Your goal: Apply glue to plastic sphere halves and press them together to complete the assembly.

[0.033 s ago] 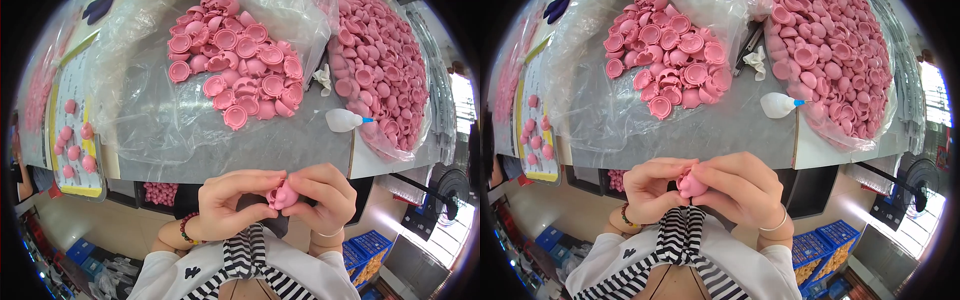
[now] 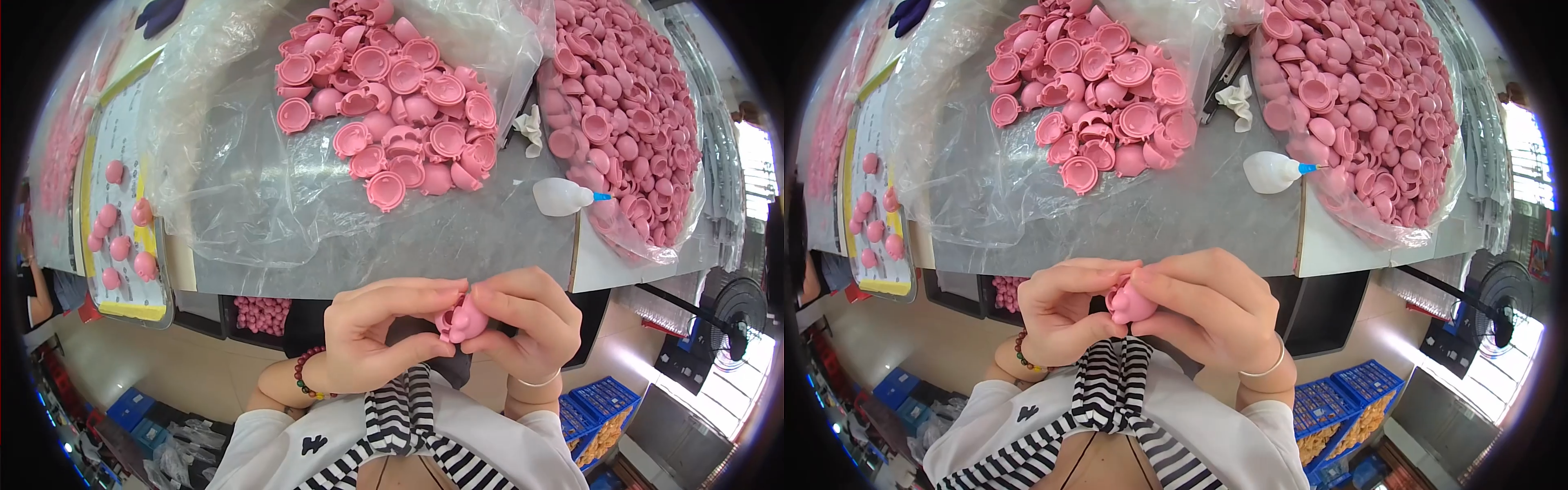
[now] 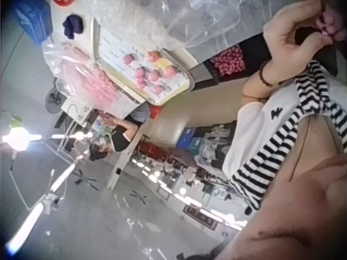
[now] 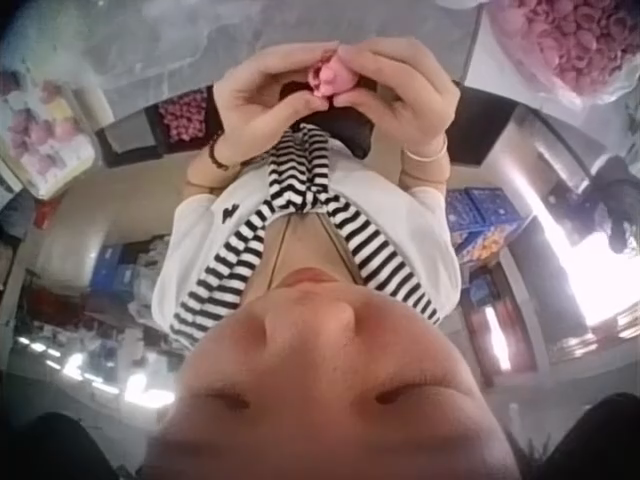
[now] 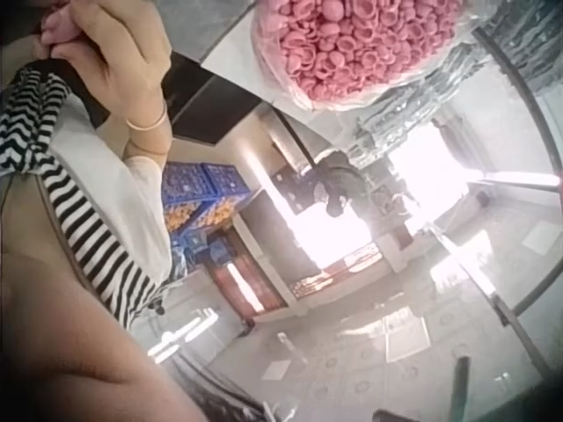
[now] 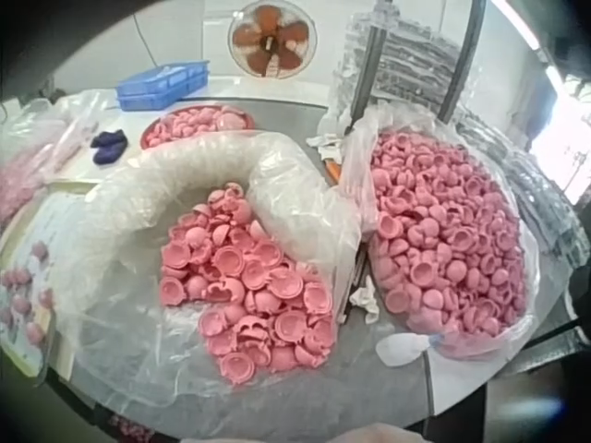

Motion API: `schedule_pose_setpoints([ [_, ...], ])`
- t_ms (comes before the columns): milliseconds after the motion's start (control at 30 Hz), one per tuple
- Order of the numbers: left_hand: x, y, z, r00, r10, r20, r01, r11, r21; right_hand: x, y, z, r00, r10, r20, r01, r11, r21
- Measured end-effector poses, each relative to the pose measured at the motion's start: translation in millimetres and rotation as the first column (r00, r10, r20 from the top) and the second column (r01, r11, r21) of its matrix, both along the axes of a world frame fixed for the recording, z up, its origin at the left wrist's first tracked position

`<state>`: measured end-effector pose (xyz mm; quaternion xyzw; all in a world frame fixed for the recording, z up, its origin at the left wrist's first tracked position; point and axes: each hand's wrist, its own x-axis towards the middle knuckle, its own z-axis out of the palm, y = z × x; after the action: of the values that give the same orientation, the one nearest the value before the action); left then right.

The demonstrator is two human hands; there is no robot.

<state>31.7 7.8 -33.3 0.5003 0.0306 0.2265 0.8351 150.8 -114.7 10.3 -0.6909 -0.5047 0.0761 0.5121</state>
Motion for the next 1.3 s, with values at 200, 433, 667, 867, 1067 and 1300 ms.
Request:
schedule_pose_setpoints([
  [200, -1.0, -0.4, -0.9, 0.997, -0.006, -0.079, 0.014, 0.995, 0.101, 2.1, -4.0, -4.9, 0.998, 0.041, 0.053, -0.041, 0.999, 0.008],
  [433, 6.3, 5.5, -0.6, 0.999, -0.019, -0.04, 0.022, 0.998, 0.061, -11.7, -5.1, -17.4, 0.999, 0.025, 0.034, -0.028, 0.995, 0.091],
  [667, 6.8, 15.5, -1.0, 0.999, 0.036, -0.02, -0.026, 0.932, 0.36, -16.7, -0.5, -23.3, 0.982, -0.01, 0.186, -0.018, 0.989, 0.145],
  [867, 8.3, 19.0, 1.9, 0.995, 0.079, 0.054, -0.095, 0.891, 0.443, -18.3, 1.0, -23.1, 0.981, -0.002, 0.195, -0.035, 0.981, 0.188],
  [1067, 14.8, 11.7, 1.6, 0.997, 0.05, 0.06, -0.056, 0.993, 0.103, -9.6, -3.2, -18.8, 0.99, 0.017, 0.14, -0.05, 0.97, 0.238],
  [1300, 4.5, 17.0, -4.5, 0.902, -0.351, 0.25, 0.424, 0.614, -0.666, 48.6, -14.7, -28.3, 0.807, -0.576, -0.129, 0.591, 0.793, 0.151],
])
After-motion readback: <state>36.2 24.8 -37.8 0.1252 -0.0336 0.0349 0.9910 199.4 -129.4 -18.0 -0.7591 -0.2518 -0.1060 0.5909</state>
